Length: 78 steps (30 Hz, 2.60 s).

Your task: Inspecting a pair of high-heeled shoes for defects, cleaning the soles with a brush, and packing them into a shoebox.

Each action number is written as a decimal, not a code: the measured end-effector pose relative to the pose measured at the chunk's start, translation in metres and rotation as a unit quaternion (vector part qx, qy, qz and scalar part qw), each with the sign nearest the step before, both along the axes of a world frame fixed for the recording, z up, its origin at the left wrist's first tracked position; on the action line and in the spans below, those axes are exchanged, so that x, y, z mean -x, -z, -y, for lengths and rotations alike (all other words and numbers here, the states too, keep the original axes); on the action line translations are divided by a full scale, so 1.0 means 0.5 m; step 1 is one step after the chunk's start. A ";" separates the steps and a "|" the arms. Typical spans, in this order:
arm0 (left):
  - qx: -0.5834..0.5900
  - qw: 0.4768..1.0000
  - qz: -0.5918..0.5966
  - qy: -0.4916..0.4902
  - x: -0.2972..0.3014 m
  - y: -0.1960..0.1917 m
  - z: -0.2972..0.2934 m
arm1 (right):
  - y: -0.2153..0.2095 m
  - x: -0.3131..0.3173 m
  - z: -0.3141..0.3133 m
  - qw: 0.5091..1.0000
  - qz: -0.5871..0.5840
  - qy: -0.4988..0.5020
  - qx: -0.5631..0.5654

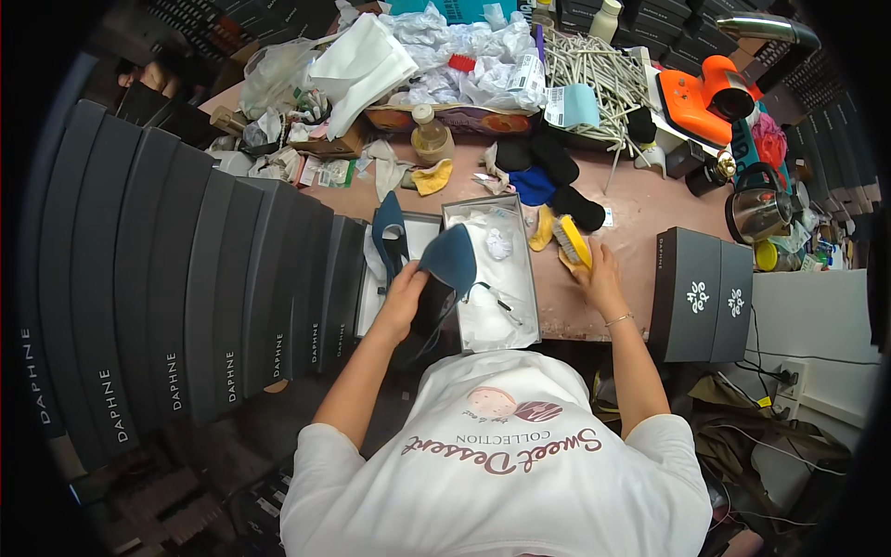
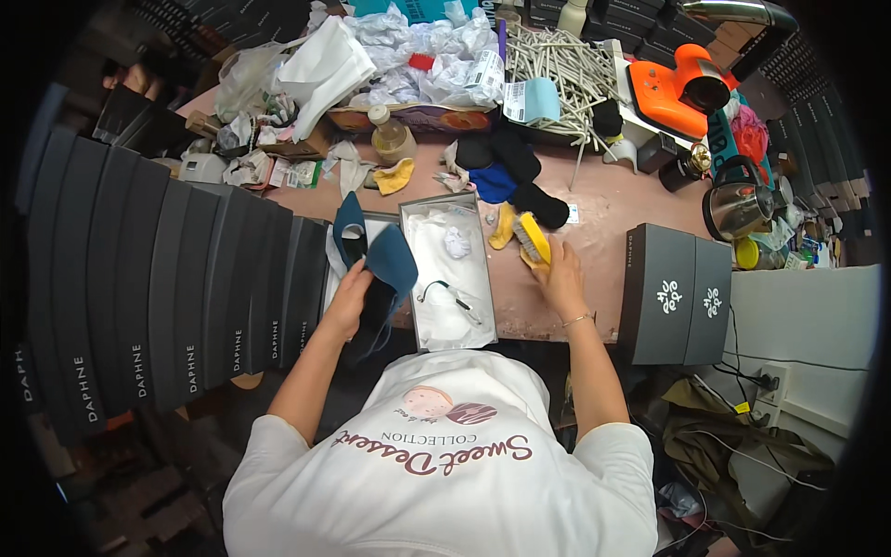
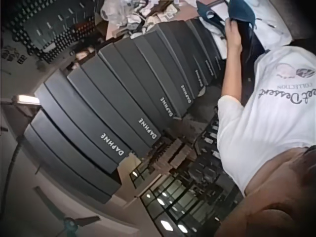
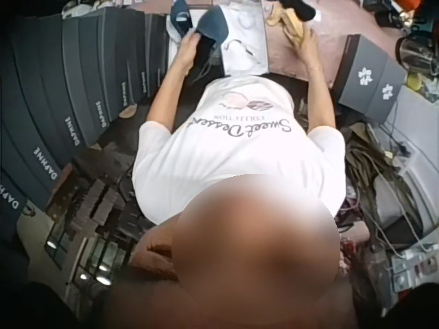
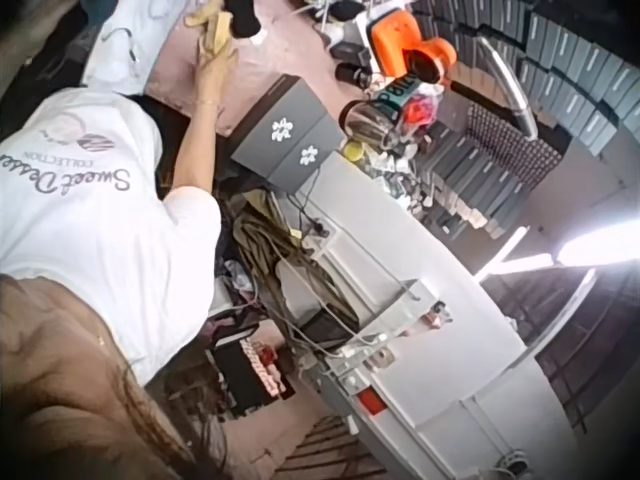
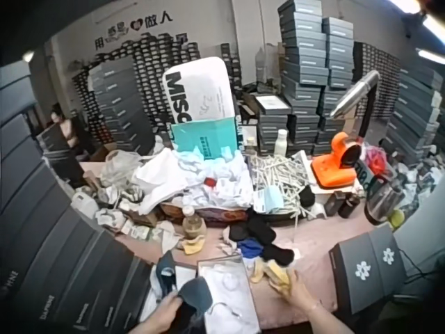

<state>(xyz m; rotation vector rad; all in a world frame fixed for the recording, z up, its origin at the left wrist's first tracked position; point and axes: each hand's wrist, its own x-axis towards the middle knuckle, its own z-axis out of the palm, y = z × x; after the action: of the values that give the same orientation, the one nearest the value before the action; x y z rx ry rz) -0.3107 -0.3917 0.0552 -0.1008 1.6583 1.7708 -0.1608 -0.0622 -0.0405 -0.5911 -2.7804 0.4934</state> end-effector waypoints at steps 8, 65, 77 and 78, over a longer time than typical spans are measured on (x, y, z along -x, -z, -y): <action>-0.394 0.771 0.406 0.293 -0.027 0.006 -0.034 | 0.042 -0.026 0.000 0.982 0.058 -0.029 0.179; -0.428 0.737 0.429 0.299 -0.096 0.072 -0.039 | -0.333 0.095 0.188 0.944 -0.110 -0.218 0.222; -0.355 0.891 0.217 0.181 -0.085 0.127 -0.044 | -0.364 0.000 0.215 0.944 0.021 -0.273 0.184; -0.336 0.904 0.051 0.259 -0.067 0.127 -0.061 | -0.325 -0.007 0.248 0.935 0.042 -0.297 0.189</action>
<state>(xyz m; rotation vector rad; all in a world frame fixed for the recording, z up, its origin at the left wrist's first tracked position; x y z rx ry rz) -0.2770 -0.3612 -0.0083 0.5062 0.8131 1.7617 -0.1574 -0.1862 0.1219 0.1988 -2.9300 1.1656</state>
